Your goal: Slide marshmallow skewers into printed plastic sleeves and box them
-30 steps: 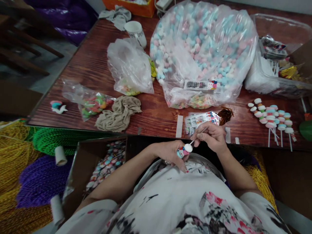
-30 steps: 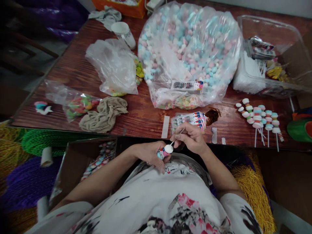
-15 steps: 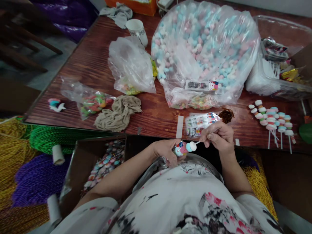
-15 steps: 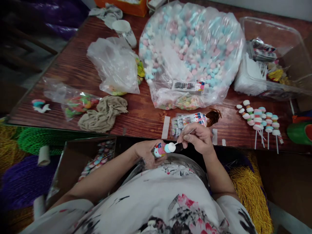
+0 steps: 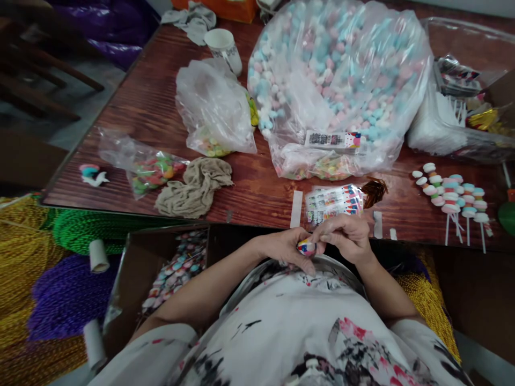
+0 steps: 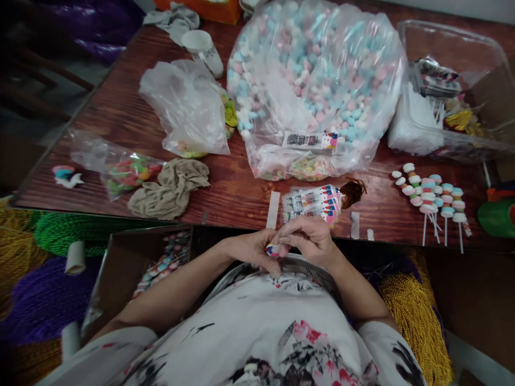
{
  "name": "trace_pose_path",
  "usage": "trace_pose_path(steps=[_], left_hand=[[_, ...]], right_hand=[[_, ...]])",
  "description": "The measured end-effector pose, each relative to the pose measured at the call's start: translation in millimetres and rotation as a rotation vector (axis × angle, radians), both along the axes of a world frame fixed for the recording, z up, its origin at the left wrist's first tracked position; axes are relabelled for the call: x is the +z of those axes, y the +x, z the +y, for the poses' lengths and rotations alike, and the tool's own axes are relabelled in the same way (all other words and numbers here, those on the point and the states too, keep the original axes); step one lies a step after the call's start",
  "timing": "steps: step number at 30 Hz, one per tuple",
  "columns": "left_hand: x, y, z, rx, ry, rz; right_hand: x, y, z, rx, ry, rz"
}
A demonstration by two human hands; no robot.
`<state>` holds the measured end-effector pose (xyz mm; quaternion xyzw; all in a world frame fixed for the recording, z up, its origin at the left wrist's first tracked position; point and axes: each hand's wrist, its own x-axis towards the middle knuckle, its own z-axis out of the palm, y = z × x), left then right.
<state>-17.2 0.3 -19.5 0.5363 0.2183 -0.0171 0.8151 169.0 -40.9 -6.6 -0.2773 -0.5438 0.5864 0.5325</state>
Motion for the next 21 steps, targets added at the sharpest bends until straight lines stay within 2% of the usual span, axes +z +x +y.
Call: trace_pose_path(steps=[3, 5, 7, 10, 12, 14, 17, 21], left_hand=[[3.0, 3.5, -0.7, 0.134, 0.090, -0.049], [5.1, 4.6, -0.6, 0.198, 0.094, -0.041], [5.9, 5.4, -0.2, 0.249, 0.077, -0.007], [6.1, 7.2, 0.0, 0.346, 0.093, -0.002], [7.3, 7.7, -0.6, 0.407, 0.102, -0.038], [9.6, 5.4, -1.2, 0.429, 0.075, -0.098], [11.2, -5.0, -0.2, 0.403, 0.000, -0.215], [3.9, -22.1, 2.6, 0.387, -0.100, -0.224]], right_hand=[[-0.2, -4.6, 0.0, -0.057, -0.029, 0.030], [-3.0, -8.6, 0.3, -0.106, -0.008, -0.010], [-7.3, -13.4, 0.9, -0.161, 0.096, -0.118], [-12.2, -18.9, 1.5, -0.235, 0.332, -0.302], [-12.6, -19.1, 1.9, -0.259, 0.390, -0.377], [-11.4, -15.7, 3.4, -0.258, 0.338, -0.380], [-12.4, -7.9, 8.9, -0.258, 0.186, -0.240], [-23.7, -4.4, 16.1, -0.253, 0.019, -0.080]])
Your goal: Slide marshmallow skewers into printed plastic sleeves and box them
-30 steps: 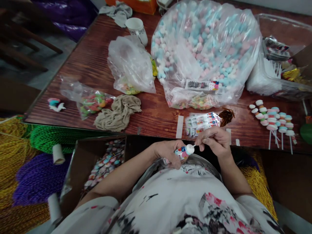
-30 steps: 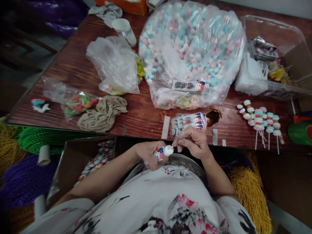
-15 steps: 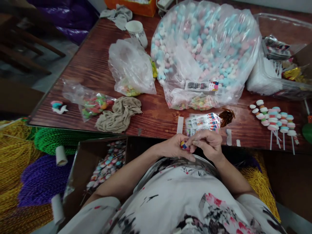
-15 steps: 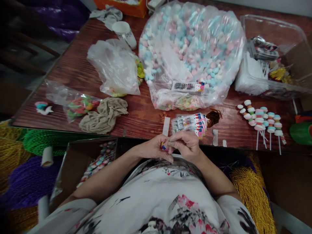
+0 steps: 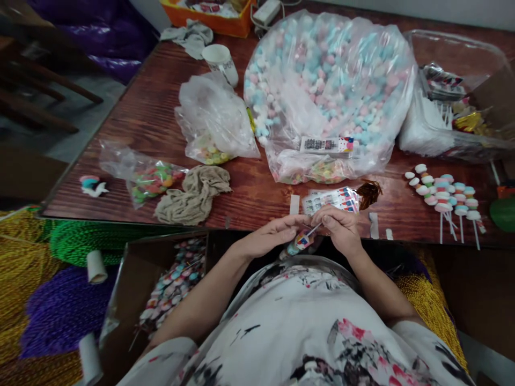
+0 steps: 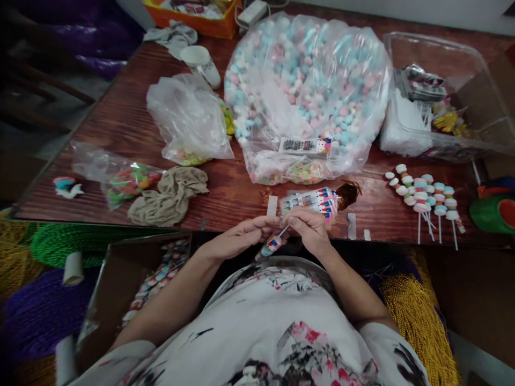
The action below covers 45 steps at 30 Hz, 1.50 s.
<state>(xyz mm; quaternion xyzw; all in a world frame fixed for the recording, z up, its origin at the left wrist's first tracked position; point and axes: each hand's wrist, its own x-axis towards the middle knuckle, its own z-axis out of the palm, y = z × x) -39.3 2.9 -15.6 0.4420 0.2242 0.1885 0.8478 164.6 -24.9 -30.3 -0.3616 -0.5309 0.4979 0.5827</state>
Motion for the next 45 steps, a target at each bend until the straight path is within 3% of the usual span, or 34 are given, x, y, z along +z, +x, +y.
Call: trace_pose_path(steps=[4, 7, 13, 18, 21, 27, 31, 34, 37, 39, 45], left_hand=[[-9.0, -4.3, -1.7, 0.054, -0.066, 0.016], [-9.9, -1.8, -2.5, 0.100, -0.089, 0.010], [-5.4, 3.1, -3.7, -0.029, -0.101, 0.104], [-9.0, 14.1, -10.9, 0.202, -0.278, 0.089], [-6.9, 22.7, -15.2, 0.333, -0.272, 0.056], [7.1, 35.2, -19.9, 0.677, -0.116, -0.004], [15.2, 37.2, -14.4, 0.868, -0.007, -0.026], [14.5, 37.4, -8.8, 0.964, 0.167, -0.024], [9.0, 36.6, -7.4, 0.935, 0.387, 0.035], [5.2, 34.5, -9.3, 0.896, 0.440, 0.070], [-2.7, 23.9, -18.2, 0.658, 0.232, 0.174]], right_hand=[[-7.2, -4.1, 1.2, 0.023, -0.069, 0.068], [-1.4, -3.8, 3.4, 0.007, -0.046, 0.101], [12.4, 3.7, 9.8, -0.011, 0.066, 0.047], [10.7, 0.6, 6.7, 0.006, 0.066, 0.002], [10.2, -4.1, 4.6, -0.007, 0.087, -0.048], [8.7, -8.6, 5.2, -0.060, 0.122, -0.170], [4.3, -9.4, 1.8, -0.167, -0.002, -0.075], [4.4, -17.9, -5.4, -0.151, -0.078, -0.124], [8.6, -29.5, -10.4, -0.154, -0.067, -0.220], [11.3, -33.5, -9.9, -0.200, -0.022, -0.237], [7.3, -31.3, -3.6, -0.289, 0.050, -0.230]])
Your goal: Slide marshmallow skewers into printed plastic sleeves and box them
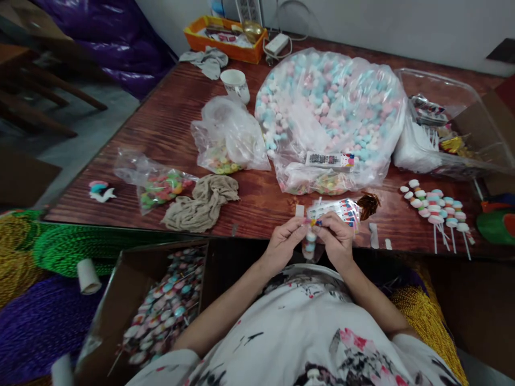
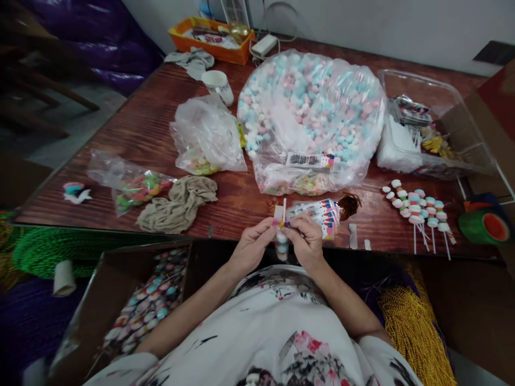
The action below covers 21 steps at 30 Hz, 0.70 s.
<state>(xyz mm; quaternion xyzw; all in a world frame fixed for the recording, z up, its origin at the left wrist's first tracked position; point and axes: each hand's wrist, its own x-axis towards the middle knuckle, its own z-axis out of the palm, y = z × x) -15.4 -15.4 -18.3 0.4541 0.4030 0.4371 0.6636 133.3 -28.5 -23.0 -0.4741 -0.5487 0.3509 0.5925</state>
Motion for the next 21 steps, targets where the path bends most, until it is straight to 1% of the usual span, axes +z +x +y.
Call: trace_pose_path(steps=[2, 4, 7, 10, 12, 13, 15, 18, 20, 21], left_hand=[[-1.6, -2.6, -0.6, -0.032, -0.008, 0.041], [-1.4, -4.7, 0.9, -0.056, -0.010, 0.060], [2.3, -6.5, 5.1, -0.143, -0.063, -0.010], [6.5, -5.9, 8.4, -0.285, -0.224, -0.167], [7.2, -4.0, 9.8, -0.373, -0.352, -0.246], [6.7, -2.8, 10.6, -0.399, -0.401, -0.269], [4.3, 0.3, 12.5, -0.415, -0.460, -0.285], [0.2, 5.2, 16.2, -0.412, -0.503, -0.262], [-1.3, 7.6, 18.6, -0.441, -0.531, -0.256], [-1.6, 8.2, 19.8, -0.468, -0.542, -0.259]], right_hand=[[-3.6, -2.0, -0.6, 0.003, 0.008, -0.021], [-7.1, -5.0, -2.7, -0.025, 0.025, -0.048], [-10.9, -7.1, -6.9, -0.107, 0.138, -0.117], [-11.8, -5.7, -9.9, -0.174, 0.304, -0.202], [-11.0, -4.8, -9.8, -0.209, 0.332, -0.214], [-10.7, -4.8, -9.0, -0.222, 0.308, -0.203], [-10.7, -5.1, -6.4, -0.220, 0.205, -0.153], [-11.9, -2.0, -3.4, -0.146, 0.025, -0.051], [-10.0, 5.7, -4.1, -0.141, -0.008, -0.077], [-7.1, 11.5, -5.2, -0.145, 0.026, -0.154]])
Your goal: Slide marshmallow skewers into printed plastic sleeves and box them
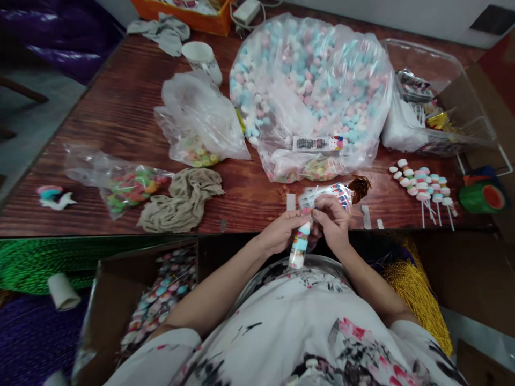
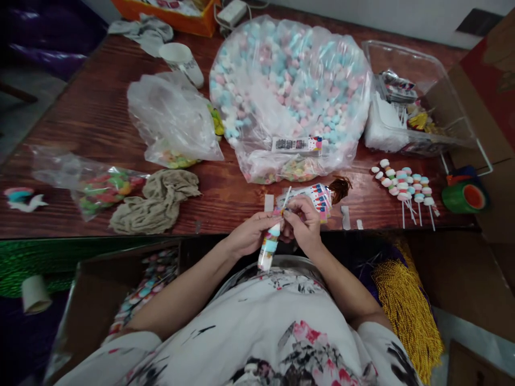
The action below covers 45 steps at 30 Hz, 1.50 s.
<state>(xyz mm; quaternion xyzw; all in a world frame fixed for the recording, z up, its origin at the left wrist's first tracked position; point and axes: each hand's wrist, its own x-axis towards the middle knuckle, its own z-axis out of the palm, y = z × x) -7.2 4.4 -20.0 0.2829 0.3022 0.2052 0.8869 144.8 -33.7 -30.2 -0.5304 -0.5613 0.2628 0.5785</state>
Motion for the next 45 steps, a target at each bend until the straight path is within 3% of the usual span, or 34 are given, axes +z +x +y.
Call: trace_pose_path(steps=[2, 5, 7, 13, 16, 18, 20, 23, 25, 26, 27, 29, 33, 35, 38, 40, 43, 45], left_hand=[[-0.3, -0.2, 2.0, -0.058, -0.005, -0.024], [-1.3, -2.9, 4.1, -0.139, 0.007, -0.029], [-2.4, -5.2, 4.6, -0.205, 0.010, -0.035], [-2.9, -10.0, 0.7, -0.366, -0.038, -0.132], [0.7, -13.2, 1.0, -0.457, 0.019, -0.123], [4.6, -15.1, 1.2, -0.510, 0.192, -0.062], [8.6, -15.9, -1.2, -0.506, 0.556, 0.116], [10.6, -15.5, -8.6, -0.351, 1.255, 0.504], [9.0, -15.6, -10.4, -0.279, 1.529, 0.633], [8.1, -15.8, -9.3, -0.249, 1.575, 0.645], [7.6, -16.3, -7.0, -0.226, 1.557, 0.633], [8.3, -17.8, 0.0, -0.216, 1.337, 0.542], [11.7, -21.3, 10.5, -0.392, 0.489, 0.271], [12.0, -20.8, 11.3, -0.477, 0.197, 0.190], [12.5, -16.1, 10.3, -0.576, 0.121, 0.162], [13.8, -11.4, 9.5, -0.580, 0.332, 0.231], [14.4, -3.7, 6.8, -0.410, 0.961, 0.430], [11.9, 1.2, 4.0, -0.278, 1.283, 0.510]], right_hand=[[9.2, 14.1, -2.2, 0.065, 0.123, -0.283], [25.9, 33.9, -2.4, 0.346, 0.265, -0.743], [32.8, 42.0, -0.6, 0.494, 0.267, -0.906], [31.4, 48.0, -1.3, 0.579, 0.346, -0.969], [33.9, 44.5, -6.5, 0.613, 0.342, -0.934], [36.6, 39.5, -10.5, 0.606, 0.262, -0.941], [37.1, 33.1, -13.5, 0.541, 0.170, -0.991], [33.1, 25.1, -12.6, 0.455, 0.010, -1.063], [30.6, 23.4, -9.5, 0.447, -0.118, -1.078], [30.3, 23.6, -8.7, 0.424, -0.157, -1.081], [30.7, 24.1, -8.9, 0.383, -0.161, -1.081], [32.7, 26.0, -13.1, 0.286, -0.061, -1.065], [32.7, 35.6, -25.4, 0.316, 0.236, -0.950], [29.0, 42.8, -26.5, 0.377, 0.287, -0.933], [22.1, 49.2, -22.3, 0.450, 0.273, -0.969], [18.3, 47.4, -19.2, 0.436, 0.207, -0.974], [15.7, 41.1, -16.3, 0.331, 0.035, -0.919], [17.5, 44.7, -12.4, 0.312, -0.085, -0.840]])
